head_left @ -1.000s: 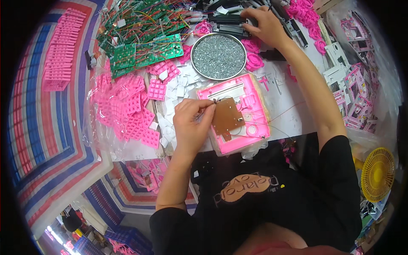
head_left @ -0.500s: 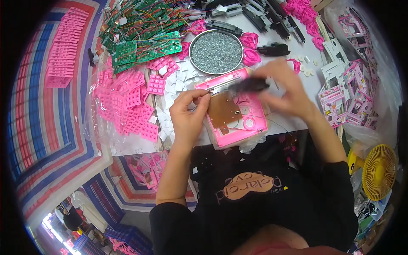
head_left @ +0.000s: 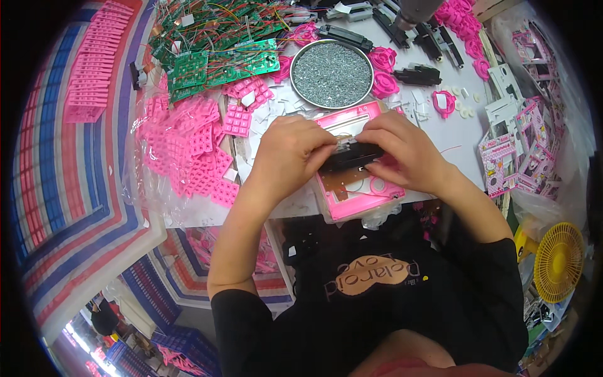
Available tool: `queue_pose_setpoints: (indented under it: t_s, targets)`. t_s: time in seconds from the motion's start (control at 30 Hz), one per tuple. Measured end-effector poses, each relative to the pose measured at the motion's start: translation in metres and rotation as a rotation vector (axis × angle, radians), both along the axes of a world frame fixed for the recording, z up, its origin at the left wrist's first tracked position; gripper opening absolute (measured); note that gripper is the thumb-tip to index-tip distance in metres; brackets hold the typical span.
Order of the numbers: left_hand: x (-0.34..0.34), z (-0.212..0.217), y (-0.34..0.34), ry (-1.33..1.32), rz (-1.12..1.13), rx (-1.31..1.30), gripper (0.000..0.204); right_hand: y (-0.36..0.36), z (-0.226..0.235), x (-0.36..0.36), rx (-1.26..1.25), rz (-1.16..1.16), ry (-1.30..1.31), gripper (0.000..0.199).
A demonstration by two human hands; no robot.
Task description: Assembling pink toy calculators by installing buttons, circuit boards, and using an electric screwdriver.
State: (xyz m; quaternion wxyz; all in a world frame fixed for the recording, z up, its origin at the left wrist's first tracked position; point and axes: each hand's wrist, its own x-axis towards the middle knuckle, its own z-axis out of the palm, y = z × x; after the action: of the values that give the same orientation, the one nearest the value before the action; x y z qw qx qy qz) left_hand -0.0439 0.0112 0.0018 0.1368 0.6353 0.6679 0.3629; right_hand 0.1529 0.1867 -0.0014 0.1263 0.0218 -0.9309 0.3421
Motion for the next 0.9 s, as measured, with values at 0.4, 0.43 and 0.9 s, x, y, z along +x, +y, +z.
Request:
queue_pose_setpoints:
  t_s: [0.4,0.43,0.9]
  targets:
    - [0.012,0.006,-0.01,0.39,-0.119,0.066,0.024,0.003,0.009,-0.014,0.106,0.187,-0.078,0.052]
    - [0.016,0.006,-0.013,0.388,-0.085,0.071,0.025,0.002,0.01,-0.014,0.122,0.182,-0.092,0.051]
    - [0.012,0.0,0.004,-0.393,0.136,-0.391,0.019,-0.044,0.035,-0.006,0.491,-0.005,-0.149,0.044]
